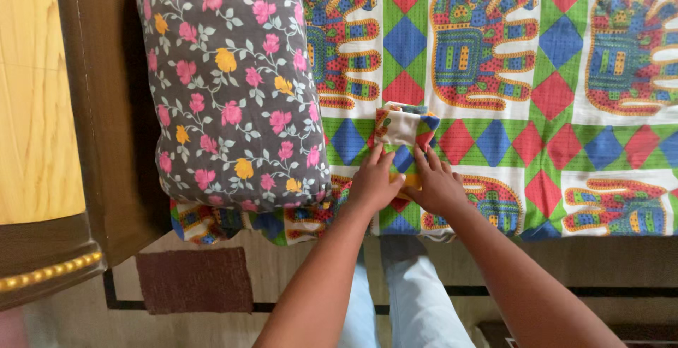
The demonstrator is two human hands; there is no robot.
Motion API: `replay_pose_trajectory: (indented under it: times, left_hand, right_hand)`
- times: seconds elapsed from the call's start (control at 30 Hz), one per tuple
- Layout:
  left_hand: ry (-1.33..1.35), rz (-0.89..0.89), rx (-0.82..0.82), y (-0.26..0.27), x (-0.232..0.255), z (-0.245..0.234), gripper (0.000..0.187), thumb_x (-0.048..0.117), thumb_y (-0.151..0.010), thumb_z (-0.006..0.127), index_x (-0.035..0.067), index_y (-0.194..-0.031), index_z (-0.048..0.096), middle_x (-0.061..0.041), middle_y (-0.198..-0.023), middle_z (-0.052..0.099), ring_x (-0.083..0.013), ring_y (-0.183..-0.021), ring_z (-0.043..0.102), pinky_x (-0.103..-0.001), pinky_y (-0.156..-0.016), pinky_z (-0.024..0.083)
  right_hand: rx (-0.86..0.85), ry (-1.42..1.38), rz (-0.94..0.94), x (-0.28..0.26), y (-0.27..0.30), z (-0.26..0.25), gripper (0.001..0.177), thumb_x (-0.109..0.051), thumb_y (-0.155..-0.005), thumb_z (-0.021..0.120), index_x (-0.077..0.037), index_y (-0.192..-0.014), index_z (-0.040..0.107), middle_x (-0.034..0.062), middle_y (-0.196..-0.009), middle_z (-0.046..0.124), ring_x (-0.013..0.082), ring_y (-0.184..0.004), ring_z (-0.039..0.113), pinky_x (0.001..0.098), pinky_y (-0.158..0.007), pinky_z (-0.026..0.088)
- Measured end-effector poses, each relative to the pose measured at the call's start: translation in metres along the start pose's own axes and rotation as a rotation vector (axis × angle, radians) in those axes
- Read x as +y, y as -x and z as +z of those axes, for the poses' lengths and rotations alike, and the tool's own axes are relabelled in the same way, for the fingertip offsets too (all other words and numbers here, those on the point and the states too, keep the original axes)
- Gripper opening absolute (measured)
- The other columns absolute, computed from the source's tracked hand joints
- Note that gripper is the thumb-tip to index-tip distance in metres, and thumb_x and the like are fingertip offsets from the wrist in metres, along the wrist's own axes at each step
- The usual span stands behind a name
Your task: The person places a floral-patterned pillow onto a bed, spreads out an elephant-patterned pillowcase, and slides the pillow inside the case. The person then adjusts the fabric to ensure the pillow is fully covered and smooths it out.
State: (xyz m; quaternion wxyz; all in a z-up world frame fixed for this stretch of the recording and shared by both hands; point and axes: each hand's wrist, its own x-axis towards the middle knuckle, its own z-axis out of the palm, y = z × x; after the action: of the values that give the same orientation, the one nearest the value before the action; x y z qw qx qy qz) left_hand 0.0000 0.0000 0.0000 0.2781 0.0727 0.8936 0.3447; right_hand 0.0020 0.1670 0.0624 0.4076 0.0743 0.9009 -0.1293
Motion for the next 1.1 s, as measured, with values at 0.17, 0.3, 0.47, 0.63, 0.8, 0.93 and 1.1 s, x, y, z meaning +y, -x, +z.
replay_pose_trajectory:
  times: [0.17,0.3,0.47,0.63,0.8,0.93,1.1]
  left_hand:
    - [0.079,0.000,0.021,0.011,0.024,-0.048,0.065,0.034,-0.087,0.074,0.011,-0.144,0.053,-0.018,-0.156,0.040,-0.0387,-0.139,0.045,-0.047,-0.109,0.044]
    - [0.240,0.088,0.252,0.019,0.029,-0.100,0.042,0.028,-0.095,0.068,0.006,-0.130,0.064,-0.017,-0.137,0.064,-0.0324,-0.127,0.062,-0.043,-0.107,0.049]
    - [0.527,0.157,0.554,0.039,0.008,-0.180,0.035,0.030,-0.099,0.065,0.004,-0.123,0.067,-0.011,-0.115,0.075,-0.0201,-0.102,0.075,-0.032,-0.085,0.058]
    - [0.243,-0.079,0.872,0.035,-0.060,-0.245,0.035,0.036,-0.101,0.066,0.008,-0.123,0.068,-0.010,-0.119,0.070,-0.0276,-0.108,0.066,-0.044,-0.095,0.053]
    - [0.047,-0.172,1.004,0.022,-0.149,-0.279,0.064,0.044,-0.098,0.076,0.005,-0.143,0.052,-0.024,-0.143,0.052,-0.0426,-0.131,0.051,-0.051,-0.109,0.042]
    - [0.230,-0.275,0.882,0.008,-0.184,-0.291,0.085,0.048,-0.091,0.080,0.004,-0.152,0.040,-0.026,-0.148,0.046,-0.0422,-0.134,0.049,-0.048,-0.110,0.042]
    - [0.564,-0.449,0.696,0.007,-0.189,-0.310,0.103,0.051,-0.073,0.087,0.007,-0.151,0.036,-0.017,-0.141,0.060,-0.0283,-0.126,0.062,-0.038,-0.101,0.052]
  right_hand:
    - [0.370,0.009,-0.089,-0.006,0.001,0.008,0.093,-0.062,-0.081,0.071,-0.019,-0.156,0.037,0.0181,-0.164,0.032,0.0392,-0.146,0.038,0.0581,-0.115,0.030]
    - [0.585,-0.043,-0.163,-0.035,0.012,-0.012,0.090,-0.063,-0.078,0.074,-0.014,-0.148,0.046,0.0205,-0.154,0.041,0.0401,-0.140,0.042,0.0605,-0.111,0.027]
    - [0.576,-0.310,-0.355,-0.076,0.006,-0.033,0.079,-0.052,-0.085,0.077,-0.011,-0.147,0.048,0.0206,-0.151,0.050,0.0415,-0.137,0.050,0.0566,-0.107,0.040]
    - [0.238,-0.703,-0.356,-0.123,-0.019,-0.049,0.085,-0.051,-0.086,0.075,-0.009,-0.151,0.040,0.0167,-0.151,0.053,0.0332,-0.128,0.059,0.0471,-0.105,0.050]
    - [0.025,-0.798,-0.377,-0.164,-0.044,-0.056,0.089,-0.047,-0.087,0.074,-0.008,-0.156,0.035,0.0218,-0.153,0.046,0.0358,-0.137,0.051,0.0464,-0.108,0.044]
    - [-0.119,-1.049,-0.342,-0.192,-0.068,-0.054,0.095,-0.045,-0.083,0.076,-0.008,-0.155,0.027,0.0215,-0.149,0.051,0.0342,-0.132,0.056,0.0456,-0.107,0.047]
    - [-0.196,-1.179,-0.123,-0.212,-0.083,-0.057,0.094,-0.042,-0.079,0.077,-0.012,-0.154,0.028,0.0188,-0.133,0.066,0.0271,-0.120,0.066,0.0410,-0.103,0.050]
